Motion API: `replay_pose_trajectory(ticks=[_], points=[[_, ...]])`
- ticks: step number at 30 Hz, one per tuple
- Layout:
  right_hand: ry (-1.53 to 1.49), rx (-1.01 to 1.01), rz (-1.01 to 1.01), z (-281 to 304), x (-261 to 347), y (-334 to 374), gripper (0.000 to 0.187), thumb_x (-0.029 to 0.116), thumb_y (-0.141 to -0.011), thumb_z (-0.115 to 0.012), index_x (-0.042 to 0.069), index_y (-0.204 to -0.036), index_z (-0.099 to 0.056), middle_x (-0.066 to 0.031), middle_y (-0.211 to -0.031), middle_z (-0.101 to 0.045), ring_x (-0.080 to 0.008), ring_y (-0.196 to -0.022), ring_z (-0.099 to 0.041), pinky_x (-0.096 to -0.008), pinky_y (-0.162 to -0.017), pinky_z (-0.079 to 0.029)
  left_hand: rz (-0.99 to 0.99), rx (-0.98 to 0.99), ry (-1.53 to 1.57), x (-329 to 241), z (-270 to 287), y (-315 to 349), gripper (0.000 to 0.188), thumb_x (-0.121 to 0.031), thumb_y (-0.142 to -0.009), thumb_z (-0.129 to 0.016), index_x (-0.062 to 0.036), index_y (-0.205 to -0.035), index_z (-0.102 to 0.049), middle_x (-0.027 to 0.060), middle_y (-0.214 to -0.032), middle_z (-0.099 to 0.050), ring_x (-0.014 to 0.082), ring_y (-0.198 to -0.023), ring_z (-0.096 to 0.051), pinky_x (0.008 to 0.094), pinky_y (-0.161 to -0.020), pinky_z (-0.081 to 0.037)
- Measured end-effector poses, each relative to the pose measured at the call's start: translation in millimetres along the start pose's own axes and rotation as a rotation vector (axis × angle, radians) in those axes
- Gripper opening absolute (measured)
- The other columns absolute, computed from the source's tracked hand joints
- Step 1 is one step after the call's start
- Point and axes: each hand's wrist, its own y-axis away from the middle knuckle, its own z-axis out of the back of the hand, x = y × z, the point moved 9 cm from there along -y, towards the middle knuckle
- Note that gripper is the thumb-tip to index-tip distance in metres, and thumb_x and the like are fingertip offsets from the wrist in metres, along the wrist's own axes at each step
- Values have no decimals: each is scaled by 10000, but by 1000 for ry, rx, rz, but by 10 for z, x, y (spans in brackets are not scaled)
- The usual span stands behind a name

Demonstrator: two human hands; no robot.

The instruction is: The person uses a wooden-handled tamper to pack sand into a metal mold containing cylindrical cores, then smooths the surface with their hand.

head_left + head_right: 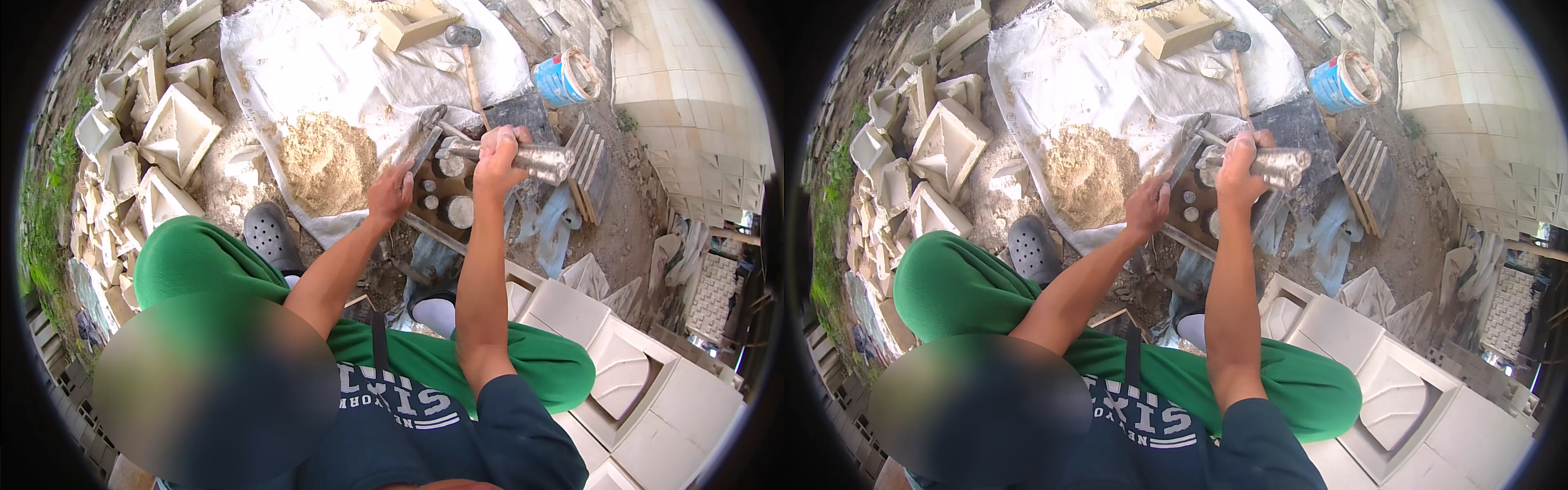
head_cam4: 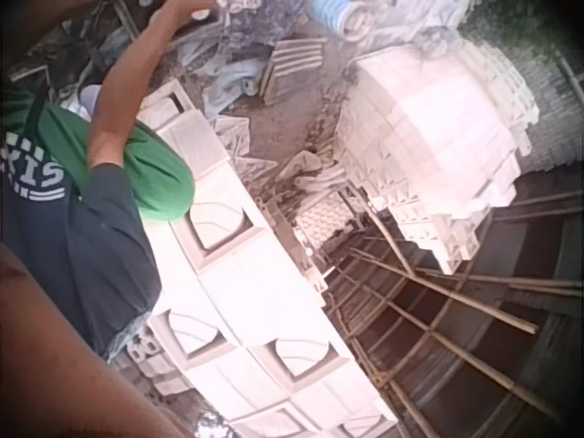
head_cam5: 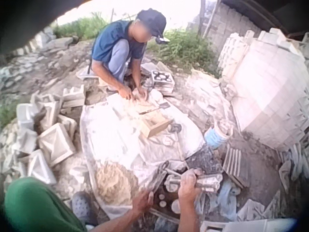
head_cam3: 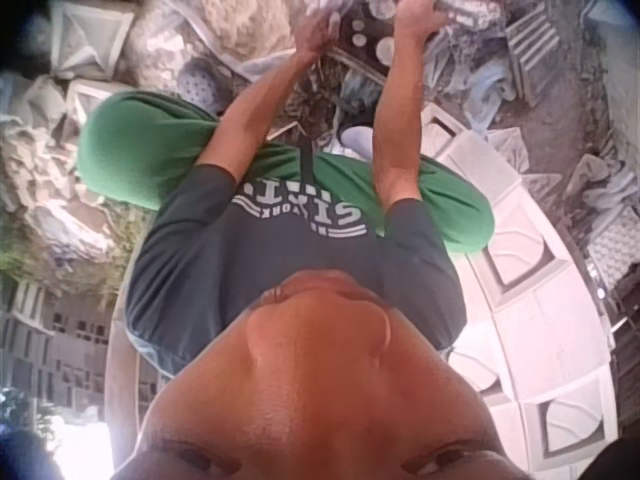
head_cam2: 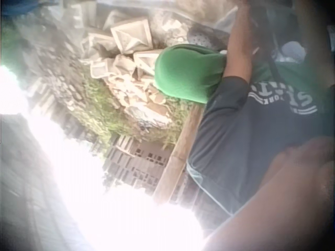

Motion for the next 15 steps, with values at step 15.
replay_pose_trajectory(ticks=[15], points=[[126, -29, -125, -42, -152, -73, 104, 42, -844, -498, 64, -772, -425, -1, -608, -399, -88, -474, -382, -249, -443, -329, 18, -26, 83, 29, -1, 6, 295, -258, -925, -517, -181, -1182, -638, 125, -1043, -664, 335, -926, -639, 412, -795, -516]])
